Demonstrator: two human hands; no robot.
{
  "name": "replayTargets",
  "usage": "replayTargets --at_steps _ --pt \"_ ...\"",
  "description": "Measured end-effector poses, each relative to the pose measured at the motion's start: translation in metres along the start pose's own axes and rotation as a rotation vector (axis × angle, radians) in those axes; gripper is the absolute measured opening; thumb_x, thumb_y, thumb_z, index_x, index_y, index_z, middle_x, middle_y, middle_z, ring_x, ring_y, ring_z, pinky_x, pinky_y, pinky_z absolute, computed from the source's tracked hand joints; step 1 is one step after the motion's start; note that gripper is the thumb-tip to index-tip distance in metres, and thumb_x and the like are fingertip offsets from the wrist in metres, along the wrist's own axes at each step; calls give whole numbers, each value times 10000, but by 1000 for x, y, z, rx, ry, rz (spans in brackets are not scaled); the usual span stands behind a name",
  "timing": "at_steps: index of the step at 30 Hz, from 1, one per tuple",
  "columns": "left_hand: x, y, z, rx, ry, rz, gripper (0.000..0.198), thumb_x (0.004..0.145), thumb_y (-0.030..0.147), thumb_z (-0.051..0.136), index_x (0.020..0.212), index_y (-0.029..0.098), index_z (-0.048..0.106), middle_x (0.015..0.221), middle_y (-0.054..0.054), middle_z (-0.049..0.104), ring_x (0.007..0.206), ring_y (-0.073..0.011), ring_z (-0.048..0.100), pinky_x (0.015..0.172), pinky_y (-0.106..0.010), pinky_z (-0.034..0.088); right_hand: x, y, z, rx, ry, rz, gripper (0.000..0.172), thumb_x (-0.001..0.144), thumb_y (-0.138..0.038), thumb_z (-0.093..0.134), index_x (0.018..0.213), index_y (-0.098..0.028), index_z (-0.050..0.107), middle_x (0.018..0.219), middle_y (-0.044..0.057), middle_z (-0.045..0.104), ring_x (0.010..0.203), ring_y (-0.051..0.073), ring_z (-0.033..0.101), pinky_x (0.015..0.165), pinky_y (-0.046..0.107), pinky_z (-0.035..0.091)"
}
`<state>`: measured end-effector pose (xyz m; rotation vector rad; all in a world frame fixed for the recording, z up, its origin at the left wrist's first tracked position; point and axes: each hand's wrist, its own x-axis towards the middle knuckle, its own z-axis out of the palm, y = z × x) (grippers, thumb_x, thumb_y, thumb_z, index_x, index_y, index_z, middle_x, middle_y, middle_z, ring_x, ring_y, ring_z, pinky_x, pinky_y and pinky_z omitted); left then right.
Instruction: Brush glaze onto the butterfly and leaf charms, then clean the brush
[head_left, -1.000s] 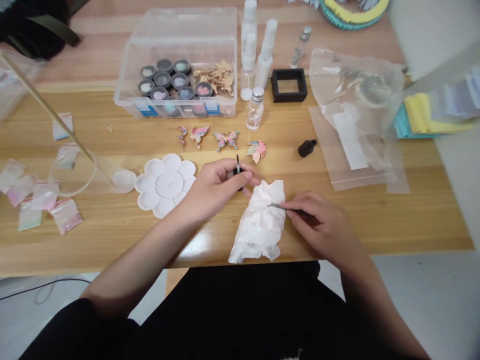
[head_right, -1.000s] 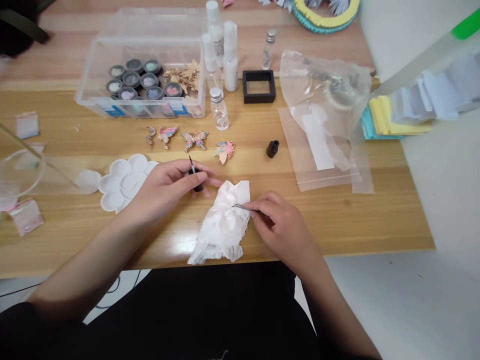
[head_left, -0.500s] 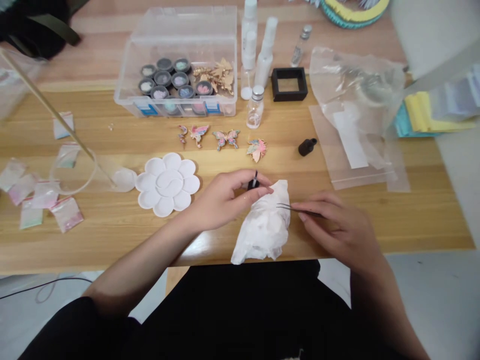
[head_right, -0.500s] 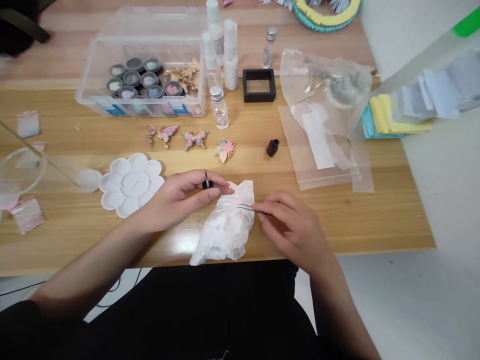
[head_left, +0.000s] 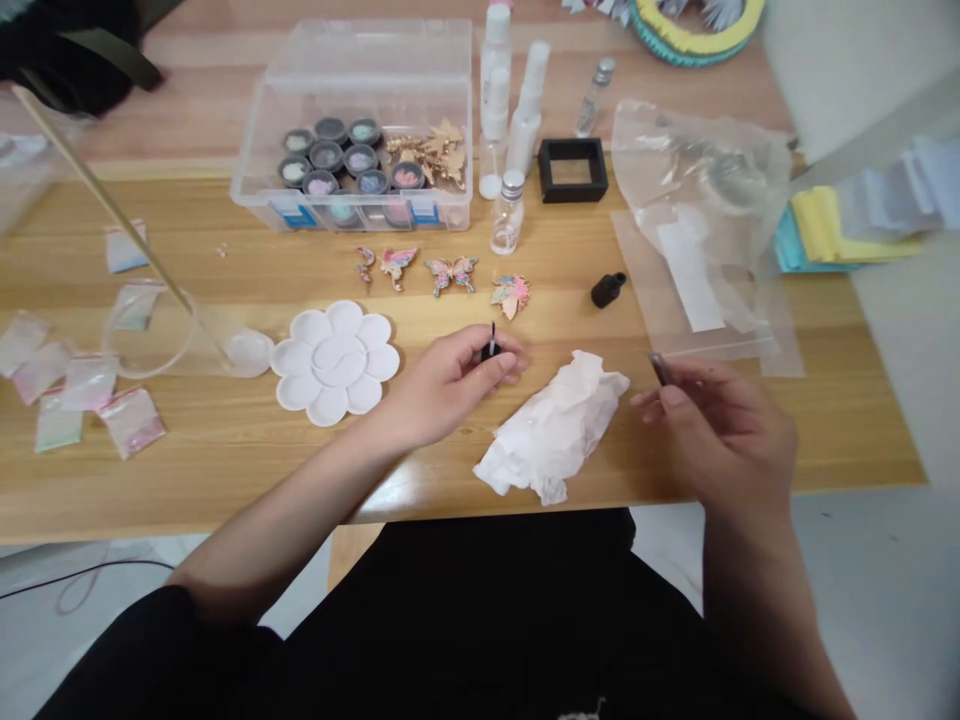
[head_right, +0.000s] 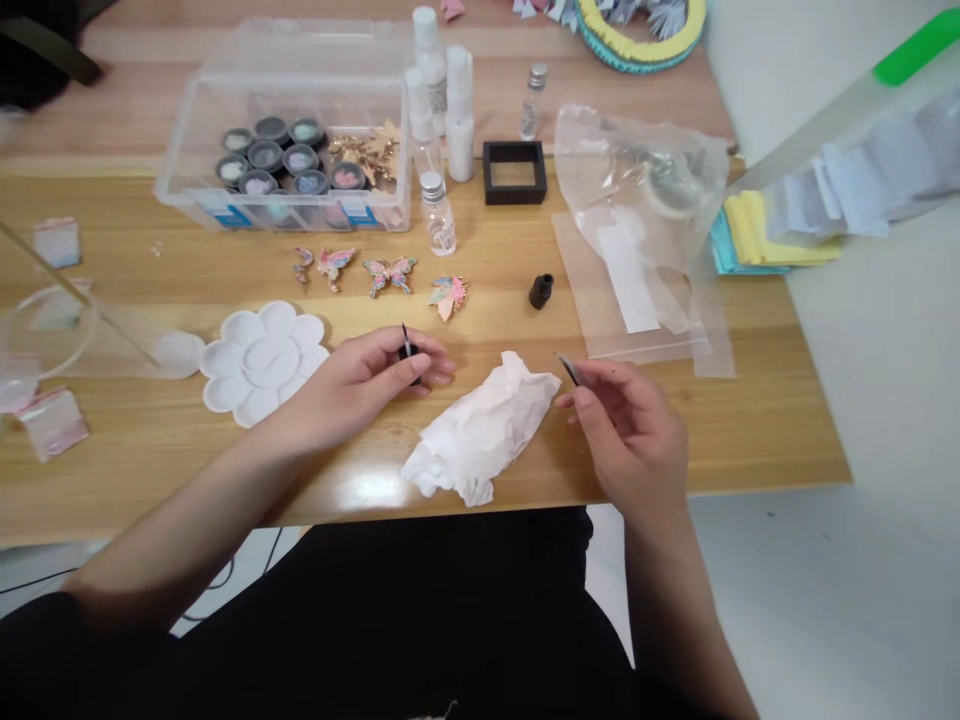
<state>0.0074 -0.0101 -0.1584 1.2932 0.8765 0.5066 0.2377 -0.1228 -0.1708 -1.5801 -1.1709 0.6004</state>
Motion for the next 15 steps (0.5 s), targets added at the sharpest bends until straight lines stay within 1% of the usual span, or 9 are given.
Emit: replayTargets --at_steps 1,3,5,7,8,10,12,13,15 --pt "0 0 1 1 -5 -12 206 887 329 622 982 145 628 1000 -83 734 904 -166 706 736 -274 537 0 -3 5 -22 17 -20 183 885 -250 637 1061 -284 671 872 13 699 648 136 654 568 294 563" --pt "0 1 1 -6 3 -34 190 885 315 624 970 145 625 983 -80 734 893 -166 707 713 -266 540 1 -6 17 -92 -8 -43 279 905 -275 597 1184 -285 601 943 35 675 743 168 664 642 341 575" --pt "-1 5 1 -25 46 -52 164 885 293 623 953 144 624 950 -75 742 875 -164 713 703 -260 547 3 -8 29 -215 -105 -31 459 867 -315 634 1306 -269 506 979 57 656 877 221 673 765 418 583" --pt "-3 10 -1 -59 104 -59 135 890 268 619 937 142 629 925 -70 752 851 -163 722 701 -256 556 4 -8 35 -364 -220 -16 570 810 -322 672 1339 -244 472 1039 85 662 959 272 673 827 482 574" --pt "-4 12 -2 -86 136 -59 120 894 255 613 929 142 633 911 -67 756 838 -161 727 697 -252 560 4 -7 36 -411 -258 -15 566 794 -304 671 1326 -238 487 1084 99 668 987 288 672 848 504 568" --pt "-6 14 -3 -175 193 -67 105 908 234 592 909 140 639 883 -58 763 815 -159 737 687 -242 567 3 -4 31 -421 -285 -21 486 796 -250 631 1273 -245 540 1156 103 671 1015 291 673 862 506 564" --pt "-5 12 -1 -318 208 -97 117 923 219 566 887 137 640 852 -51 766 794 -160 746 672 -235 570 1 1 21 -354 -271 12 445 803 -217 610 1243 -271 569 1153 82 679 943 256 687 795 450 580" --pt "-3 9 1 -401 182 -114 126 929 218 557 885 136 643 848 -51 768 798 -163 749 676 -236 572 0 3 16 -304 -250 35 442 805 -212 615 1238 -286 573 1148 70 682 892 234 688 749 417 581" --pt "1 1 7 -555 49 -137 140 931 235 566 897 134 656 867 -58 773 831 -176 754 710 -251 579 -4 6 9 -188 -203 79 436 811 -216 635 1232 -309 571 1160 58 683 843 208 679 679 366 568"
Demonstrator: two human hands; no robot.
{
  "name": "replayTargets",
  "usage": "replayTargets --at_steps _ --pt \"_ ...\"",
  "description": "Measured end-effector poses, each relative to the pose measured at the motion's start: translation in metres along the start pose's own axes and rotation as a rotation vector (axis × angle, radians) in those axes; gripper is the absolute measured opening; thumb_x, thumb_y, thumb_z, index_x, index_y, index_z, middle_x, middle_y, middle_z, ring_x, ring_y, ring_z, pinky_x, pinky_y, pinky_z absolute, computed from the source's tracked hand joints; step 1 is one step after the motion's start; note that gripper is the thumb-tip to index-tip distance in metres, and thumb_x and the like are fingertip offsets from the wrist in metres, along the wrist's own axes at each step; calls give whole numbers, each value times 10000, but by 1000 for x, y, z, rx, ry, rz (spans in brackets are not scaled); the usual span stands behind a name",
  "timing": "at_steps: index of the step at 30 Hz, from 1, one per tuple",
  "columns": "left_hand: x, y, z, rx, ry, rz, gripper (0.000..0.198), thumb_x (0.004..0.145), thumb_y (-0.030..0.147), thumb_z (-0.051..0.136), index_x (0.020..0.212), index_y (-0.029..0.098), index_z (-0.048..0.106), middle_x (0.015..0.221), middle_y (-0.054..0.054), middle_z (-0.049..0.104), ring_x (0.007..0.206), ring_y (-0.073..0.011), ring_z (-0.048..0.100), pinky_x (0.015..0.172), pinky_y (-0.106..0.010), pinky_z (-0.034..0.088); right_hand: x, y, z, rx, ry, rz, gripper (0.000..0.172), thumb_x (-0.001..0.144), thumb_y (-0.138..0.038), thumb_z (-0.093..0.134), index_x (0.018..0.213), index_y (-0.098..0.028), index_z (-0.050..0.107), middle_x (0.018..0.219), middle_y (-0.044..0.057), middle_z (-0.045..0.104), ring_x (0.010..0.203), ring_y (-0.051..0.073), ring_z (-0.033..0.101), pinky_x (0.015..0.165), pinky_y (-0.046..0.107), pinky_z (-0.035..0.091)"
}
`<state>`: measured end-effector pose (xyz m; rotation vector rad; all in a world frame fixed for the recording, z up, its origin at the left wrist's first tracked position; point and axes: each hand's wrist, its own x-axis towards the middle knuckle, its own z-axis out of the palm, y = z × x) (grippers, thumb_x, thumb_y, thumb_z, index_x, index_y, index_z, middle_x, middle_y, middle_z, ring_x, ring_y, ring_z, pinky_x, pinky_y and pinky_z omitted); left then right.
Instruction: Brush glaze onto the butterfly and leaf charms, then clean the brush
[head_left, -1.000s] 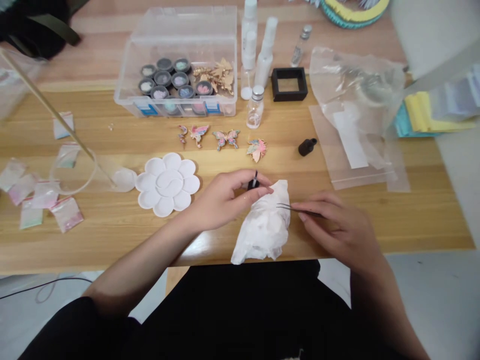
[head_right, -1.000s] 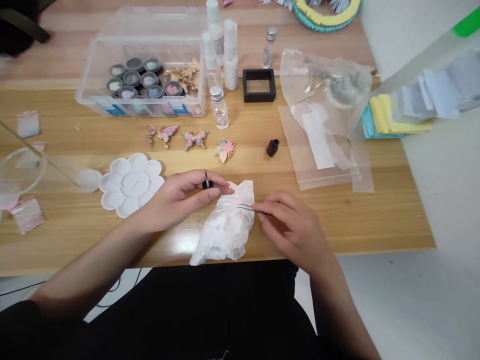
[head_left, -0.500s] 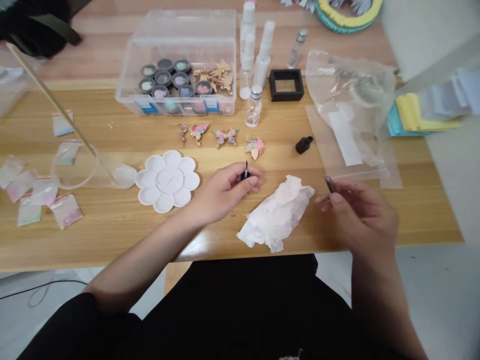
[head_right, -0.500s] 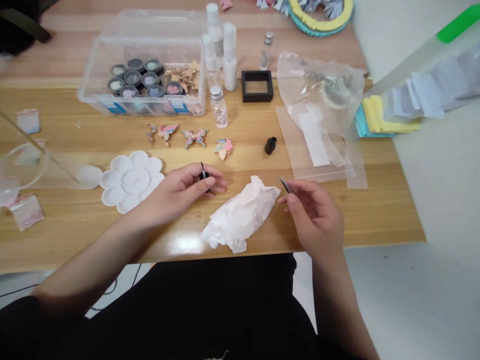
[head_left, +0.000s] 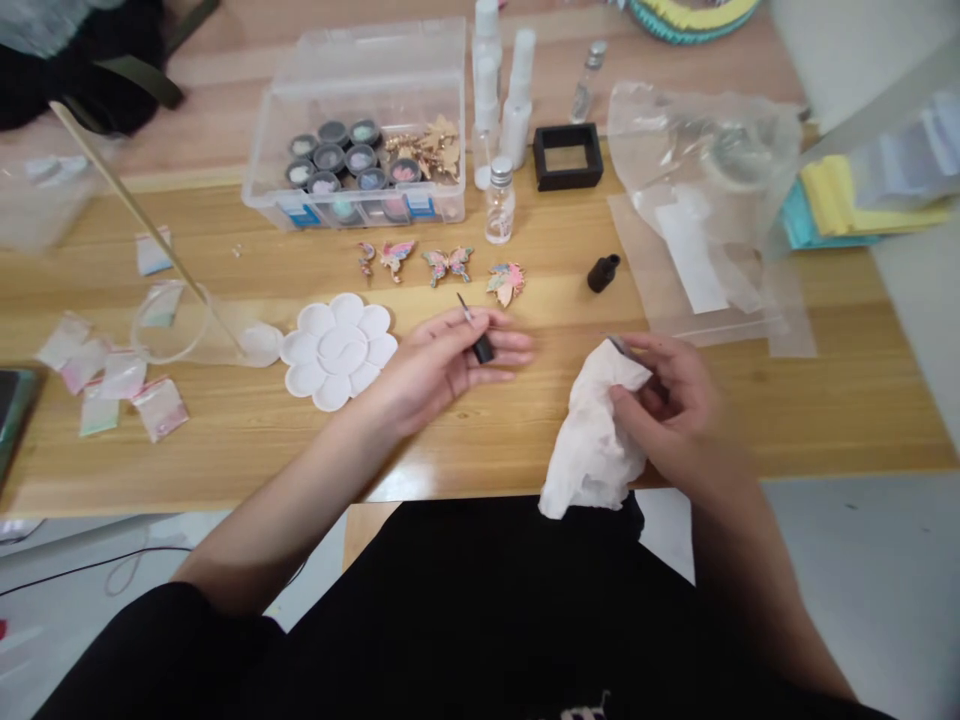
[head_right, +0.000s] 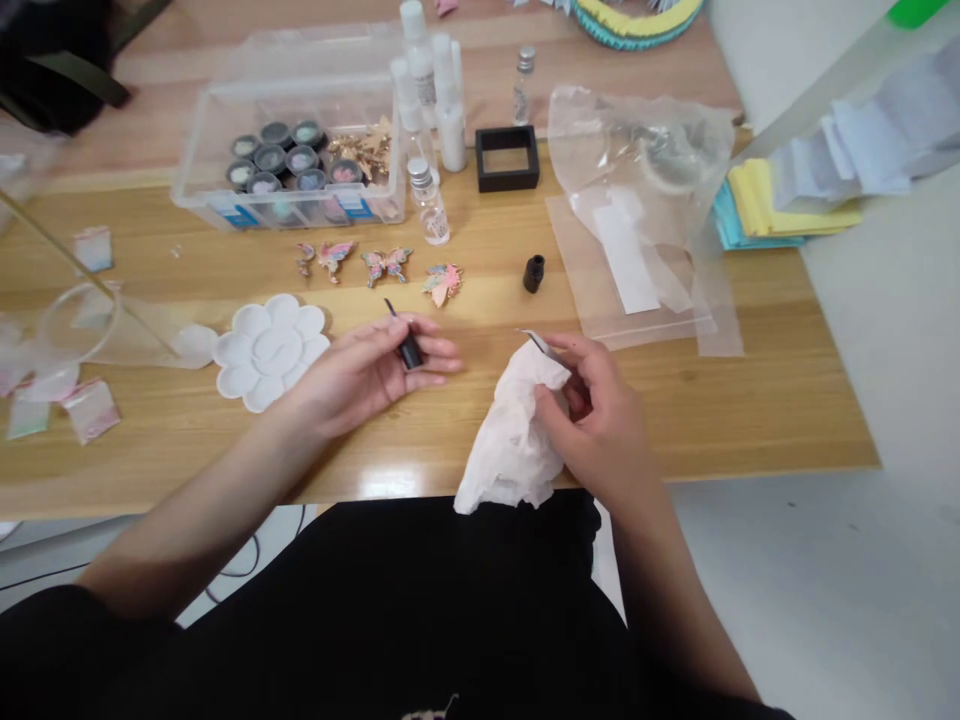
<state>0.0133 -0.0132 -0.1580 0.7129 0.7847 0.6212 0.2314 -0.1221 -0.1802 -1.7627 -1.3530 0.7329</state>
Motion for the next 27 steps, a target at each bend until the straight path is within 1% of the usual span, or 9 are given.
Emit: replayTargets --at_steps 3,6,10,12,15,18,21,24,27 --pt "8 -17 0 -102 -235 -74 177 892 306 653 942 139 685 927 -71 780 904 -197 751 800 -287 581 -3 2 -1 160 65 18 423 820 -225 653 1225 -310 562 1175 66 678 922 222 676 653 341 557" --pt "11 -25 0 -88 -293 -88 252 840 350 725 979 143 692 978 -78 780 966 -208 740 844 -289 564 -3 1 4 210 113 25 411 818 -217 660 1209 -302 566 1153 73 673 973 240 674 658 350 560" --pt "7 -18 3 -41 -239 -68 264 822 361 742 960 142 690 943 -74 779 947 -213 741 833 -294 562 -3 2 8 257 155 20 411 823 -204 657 1211 -303 564 1220 79 653 1050 256 664 701 374 570" --pt "4 -9 4 -51 -166 -28 215 831 346 729 938 162 693 910 -42 778 903 -184 744 831 -284 568 -3 4 8 289 181 13 422 826 -198 660 1219 -314 562 1250 74 650 1066 256 662 710 376 571" --pt "-1 4 3 -44 -18 65 147 836 337 714 898 206 688 848 13 764 839 -138 741 806 -251 575 -3 5 6 349 198 5 431 828 -199 666 1225 -329 557 1236 66 665 1012 244 678 691 373 573" --pt "-5 10 0 7 90 96 162 807 358 735 879 226 676 802 29 744 813 -132 735 770 -245 576 -1 4 3 403 208 17 406 826 -215 676 1196 -335 557 1209 62 681 978 241 689 699 383 584" --pt "-7 5 3 76 96 73 239 774 395 766 881 204 671 837 -8 757 839 -165 741 770 -270 579 2 2 1 485 205 80 393 825 -253 679 1182 -341 540 1213 58 679 982 244 692 722 393 597" --pt "-6 -7 15 162 50 21 246 810 393 739 894 179 651 951 -63 763 922 -199 734 842 -317 566 6 1 2 613 149 142 413 830 -291 665 1206 -345 505 1184 43 686 953 225 699 752 390 611" --pt "-5 -19 32 205 6 -5 218 859 393 686 870 185 620 938 -35 723 867 -148 689 857 -307 541 9 -3 5 733 77 127 431 815 -324 667 1210 -344 494 1136 20 695 927 201 698 777 384 619"
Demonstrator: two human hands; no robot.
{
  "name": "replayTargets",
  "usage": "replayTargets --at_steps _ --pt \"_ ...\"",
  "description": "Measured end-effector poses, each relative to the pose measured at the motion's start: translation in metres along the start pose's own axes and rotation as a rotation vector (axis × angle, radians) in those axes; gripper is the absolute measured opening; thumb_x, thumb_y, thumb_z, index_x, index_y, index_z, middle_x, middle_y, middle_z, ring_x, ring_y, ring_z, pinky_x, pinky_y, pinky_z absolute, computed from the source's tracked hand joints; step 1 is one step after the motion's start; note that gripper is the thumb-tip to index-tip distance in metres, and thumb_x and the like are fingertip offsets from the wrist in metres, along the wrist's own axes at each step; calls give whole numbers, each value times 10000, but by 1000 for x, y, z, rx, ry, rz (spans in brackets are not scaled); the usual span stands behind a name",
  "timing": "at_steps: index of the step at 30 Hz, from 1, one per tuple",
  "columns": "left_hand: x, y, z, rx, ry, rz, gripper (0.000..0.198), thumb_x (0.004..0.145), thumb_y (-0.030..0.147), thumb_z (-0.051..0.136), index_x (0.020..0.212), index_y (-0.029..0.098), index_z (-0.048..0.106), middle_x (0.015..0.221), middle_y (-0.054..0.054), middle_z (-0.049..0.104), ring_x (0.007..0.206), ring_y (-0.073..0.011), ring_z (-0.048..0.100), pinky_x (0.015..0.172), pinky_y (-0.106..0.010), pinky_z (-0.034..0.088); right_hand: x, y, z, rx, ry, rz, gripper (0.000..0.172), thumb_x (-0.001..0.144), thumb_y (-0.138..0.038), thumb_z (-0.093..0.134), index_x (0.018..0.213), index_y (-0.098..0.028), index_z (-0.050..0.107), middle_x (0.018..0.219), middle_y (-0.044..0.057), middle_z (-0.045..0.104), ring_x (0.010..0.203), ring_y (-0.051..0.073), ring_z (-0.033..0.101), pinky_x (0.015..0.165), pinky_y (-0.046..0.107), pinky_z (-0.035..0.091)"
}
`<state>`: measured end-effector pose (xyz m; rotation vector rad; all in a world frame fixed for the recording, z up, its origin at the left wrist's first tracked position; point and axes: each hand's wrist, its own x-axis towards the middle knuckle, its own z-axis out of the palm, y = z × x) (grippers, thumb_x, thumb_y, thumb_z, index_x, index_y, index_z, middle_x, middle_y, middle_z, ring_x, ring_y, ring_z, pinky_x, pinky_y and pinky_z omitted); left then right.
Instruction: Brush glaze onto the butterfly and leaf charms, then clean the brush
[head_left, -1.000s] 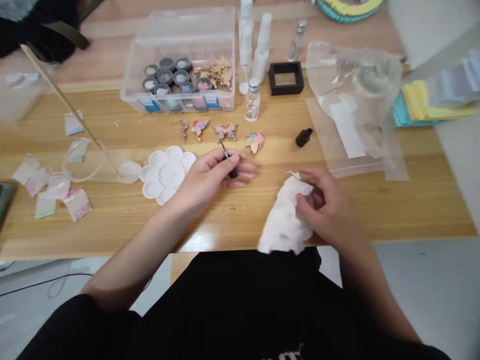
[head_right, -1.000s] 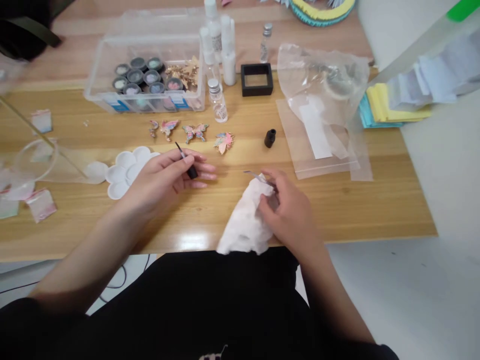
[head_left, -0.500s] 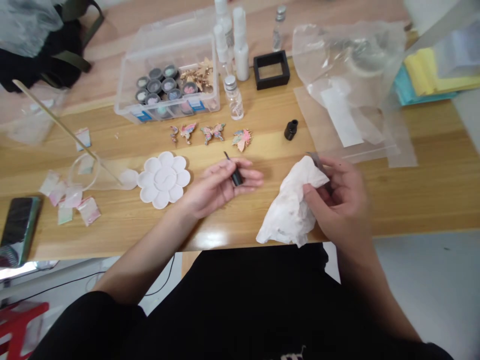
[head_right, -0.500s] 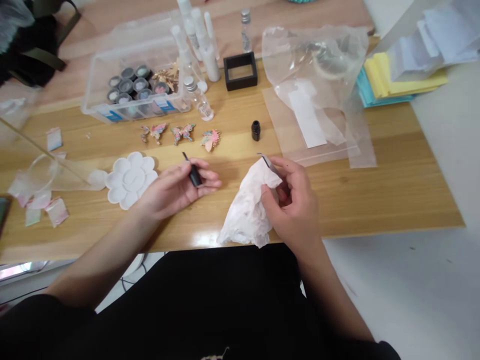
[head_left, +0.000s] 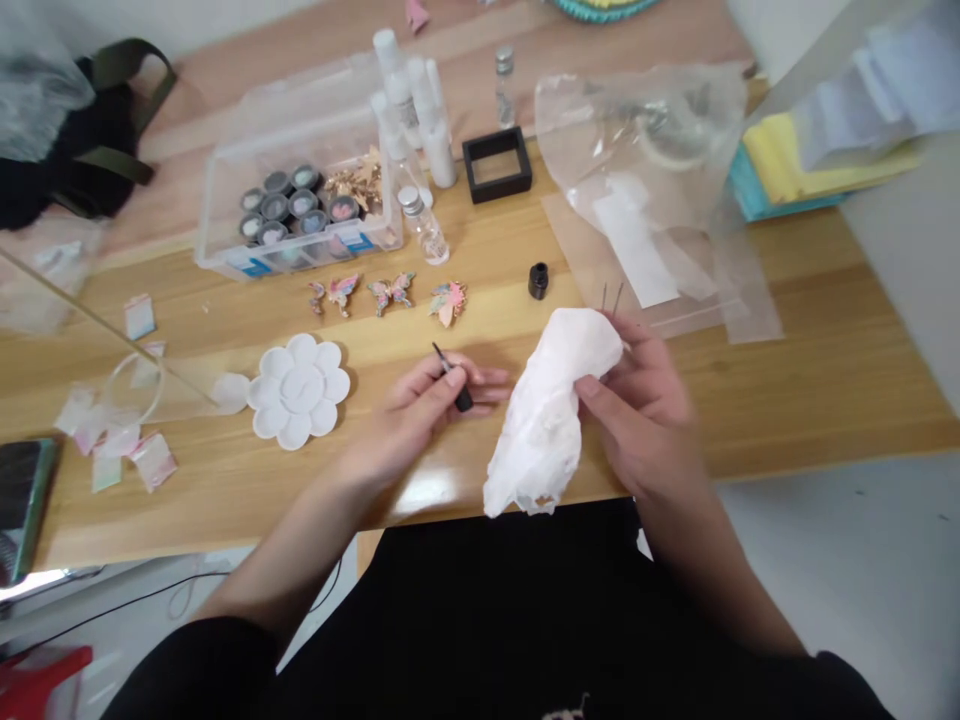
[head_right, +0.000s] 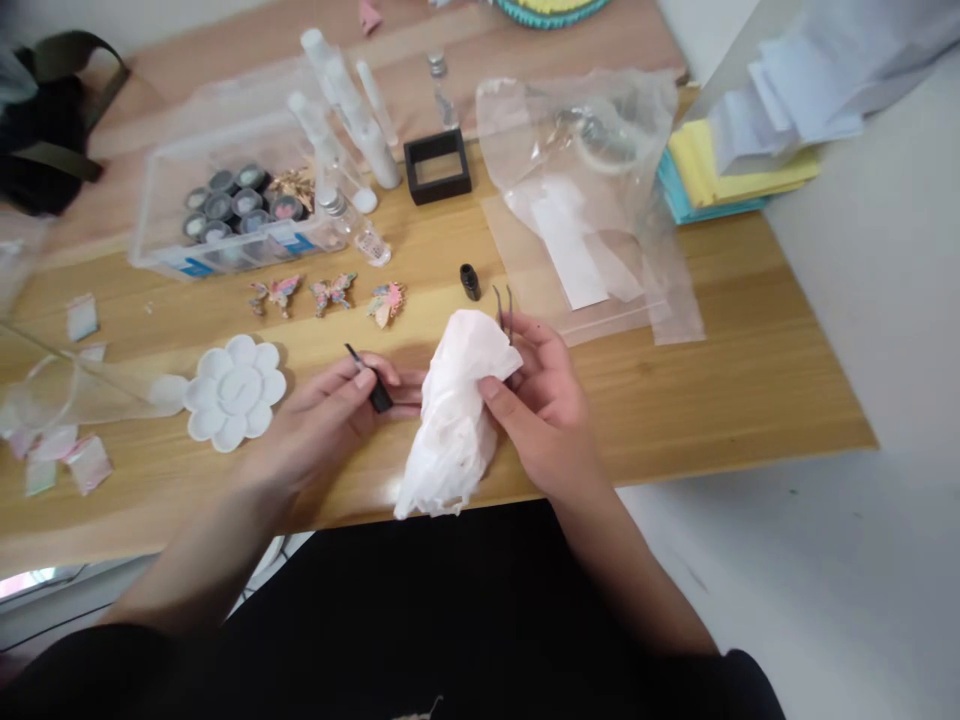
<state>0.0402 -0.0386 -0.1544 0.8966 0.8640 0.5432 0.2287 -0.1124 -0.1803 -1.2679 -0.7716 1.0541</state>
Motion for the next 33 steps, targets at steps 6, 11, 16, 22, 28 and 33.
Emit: replayTargets --at_steps 6,11,16,22,28,33 --pt "-3 5 26 62 -9 31 410 757 549 734 796 187 547 727 34 514 660 -85 481 589 -207 416 1 -6 6 89 -96 -14 437 817 -377 676 1208 -357 481 1095 7 690 837 186 689 592 321 591" --pt "-12 14 36 141 0 70 517 582 356 872 813 210 433 771 46 478 658 -84 471 558 -211 431 -1 -10 8 24 -90 -29 477 818 -429 654 1230 -360 424 1122 28 682 901 218 695 659 376 608" --pt "-17 14 39 214 86 105 468 617 305 851 825 215 442 752 48 480 655 -92 488 574 -230 433 -4 -13 10 -72 -24 -40 450 821 -374 633 1228 -357 442 1132 40 686 950 236 698 749 418 611" --pt "-20 17 35 140 83 184 386 641 221 841 805 199 492 788 31 610 692 -83 559 642 -221 488 -5 -17 9 -108 46 -137 406 840 -305 645 1203 -334 465 1259 54 662 1079 237 681 853 428 601" --pt "-19 16 31 58 64 162 308 701 145 791 809 198 507 803 33 688 723 -80 643 678 -213 532 -4 -16 7 -150 93 -124 398 840 -323 661 1197 -332 487 1210 60 686 980 244 711 794 435 603" --pt "-16 15 26 101 161 158 311 684 178 787 794 199 497 787 30 691 710 -103 651 601 -214 513 -2 -14 3 -92 127 -104 405 802 -211 677 1159 -339 534 1036 20 725 856 209 714 727 392 610"
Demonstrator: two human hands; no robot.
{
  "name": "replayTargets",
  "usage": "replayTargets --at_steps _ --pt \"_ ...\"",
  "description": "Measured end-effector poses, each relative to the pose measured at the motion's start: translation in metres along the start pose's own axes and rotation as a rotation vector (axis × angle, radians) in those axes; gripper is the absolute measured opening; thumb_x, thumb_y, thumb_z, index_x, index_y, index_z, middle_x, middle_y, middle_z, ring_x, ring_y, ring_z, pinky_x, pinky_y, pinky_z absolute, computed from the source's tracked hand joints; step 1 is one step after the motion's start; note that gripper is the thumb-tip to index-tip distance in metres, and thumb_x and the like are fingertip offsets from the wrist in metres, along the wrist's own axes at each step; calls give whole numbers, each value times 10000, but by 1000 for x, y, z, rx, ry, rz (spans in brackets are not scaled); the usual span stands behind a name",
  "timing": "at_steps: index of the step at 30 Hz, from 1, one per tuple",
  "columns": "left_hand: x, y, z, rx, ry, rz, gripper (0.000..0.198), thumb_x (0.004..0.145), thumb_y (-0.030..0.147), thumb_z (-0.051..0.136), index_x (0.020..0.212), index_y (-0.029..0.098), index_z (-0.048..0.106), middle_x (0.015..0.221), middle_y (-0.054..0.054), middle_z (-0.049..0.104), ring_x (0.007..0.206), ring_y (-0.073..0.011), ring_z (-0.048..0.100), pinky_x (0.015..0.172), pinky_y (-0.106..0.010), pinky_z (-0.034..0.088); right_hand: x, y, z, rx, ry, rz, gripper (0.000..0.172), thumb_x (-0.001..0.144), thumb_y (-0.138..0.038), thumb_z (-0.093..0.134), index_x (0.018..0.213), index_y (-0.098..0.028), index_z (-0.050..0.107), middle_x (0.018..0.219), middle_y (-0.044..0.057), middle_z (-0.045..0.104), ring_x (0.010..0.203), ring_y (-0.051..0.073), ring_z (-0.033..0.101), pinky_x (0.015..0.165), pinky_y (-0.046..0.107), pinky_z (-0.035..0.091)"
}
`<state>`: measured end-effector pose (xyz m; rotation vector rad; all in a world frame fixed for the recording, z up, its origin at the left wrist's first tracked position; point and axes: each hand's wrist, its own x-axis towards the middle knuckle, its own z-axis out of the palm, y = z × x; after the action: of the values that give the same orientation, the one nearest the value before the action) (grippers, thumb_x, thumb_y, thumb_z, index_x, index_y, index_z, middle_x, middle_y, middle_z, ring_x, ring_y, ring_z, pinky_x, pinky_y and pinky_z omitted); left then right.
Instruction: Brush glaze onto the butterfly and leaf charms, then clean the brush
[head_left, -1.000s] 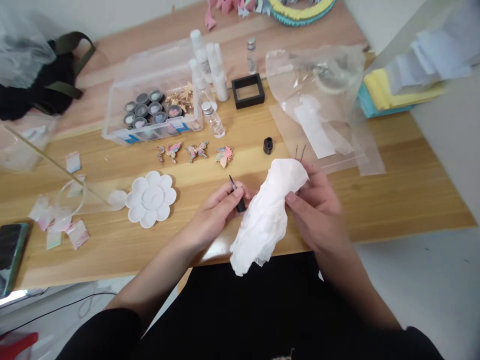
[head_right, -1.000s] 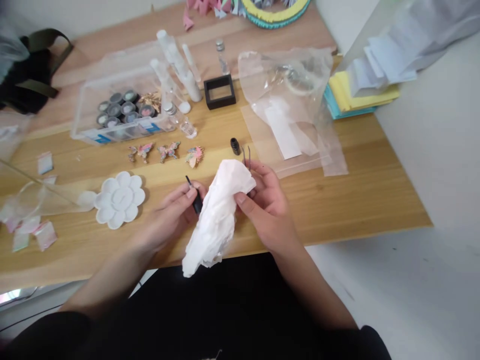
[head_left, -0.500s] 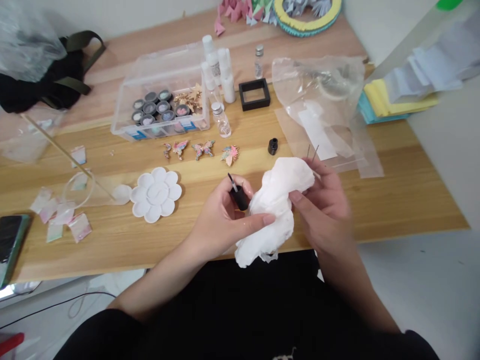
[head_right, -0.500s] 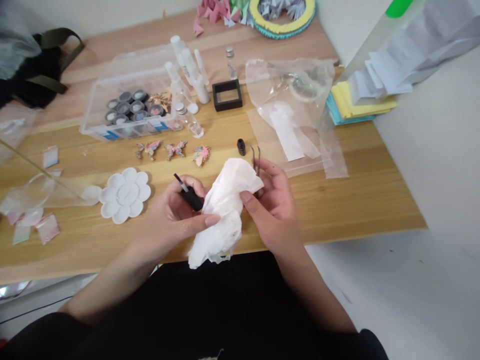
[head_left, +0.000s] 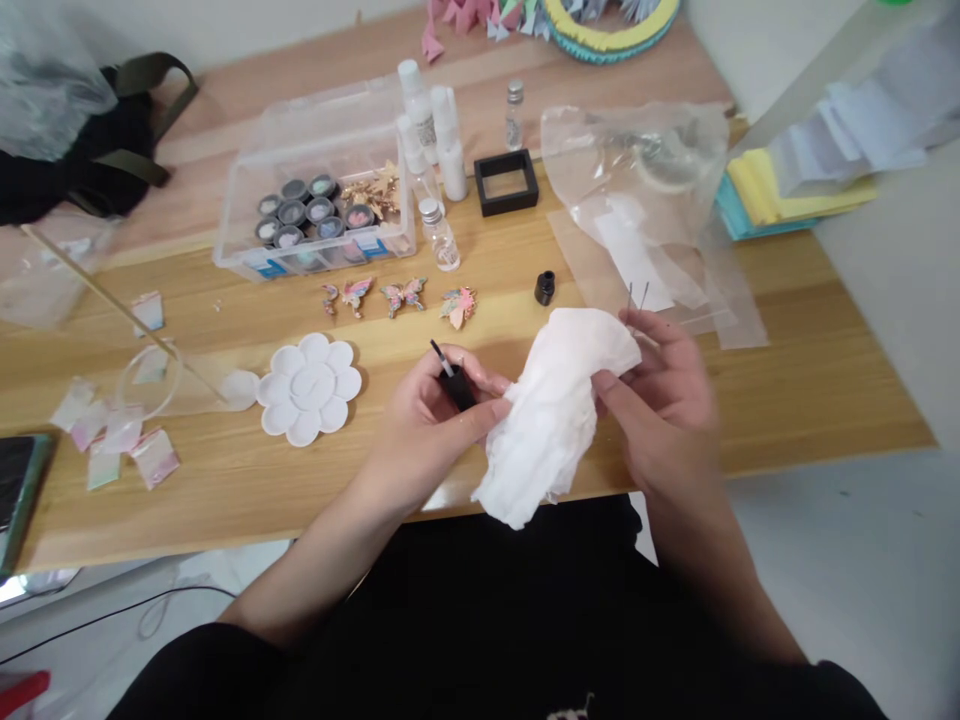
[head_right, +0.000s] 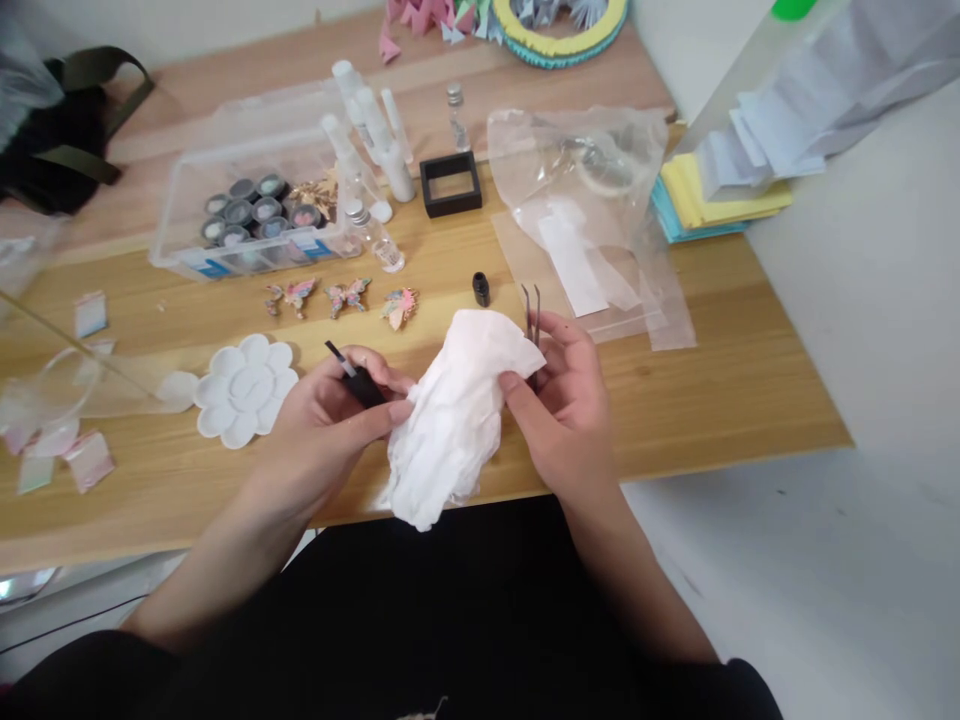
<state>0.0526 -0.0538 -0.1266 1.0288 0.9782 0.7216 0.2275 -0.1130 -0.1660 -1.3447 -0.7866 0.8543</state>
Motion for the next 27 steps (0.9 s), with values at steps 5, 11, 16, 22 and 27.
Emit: replayTargets --at_steps 5,11,16,22,27 --pt "4 -6 -3 72 87 33 323 701 201 775 810 198 471 912 -10 722 752 -124 676 610 -236 527 2 -2 0 50 24 70 375 767 -167 655 1094 -322 556 938 11 738 824 217 721 662 380 612" --pt "-2 -12 -5 202 25 132 371 707 261 798 813 205 446 1067 -74 710 999 -198 694 793 -324 558 1 -14 2 -19 107 77 363 744 -206 694 1069 -277 549 784 -6 717 683 186 698 544 311 561" --pt "-15 -22 -1 563 -83 416 451 651 262 856 840 226 448 1026 -70 697 969 -213 673 794 -336 522 0 -18 6 -190 214 43 442 711 -225 720 1107 -278 531 592 -53 631 499 168 583 471 307 464" --pt "-14 -31 8 696 -82 614 209 811 164 677 856 230 484 984 -43 685 895 -159 648 762 -290 492 -2 -25 5 -213 184 2 392 737 -295 745 1083 -286 560 586 -53 606 486 146 538 474 295 431" --pt "-8 -10 -3 -63 16 142 284 689 227 751 764 209 477 744 39 636 630 -87 589 576 -196 458 -6 -40 -10 -105 151 -192 354 790 -435 714 1050 -249 563 642 -54 553 566 125 508 508 271 429"
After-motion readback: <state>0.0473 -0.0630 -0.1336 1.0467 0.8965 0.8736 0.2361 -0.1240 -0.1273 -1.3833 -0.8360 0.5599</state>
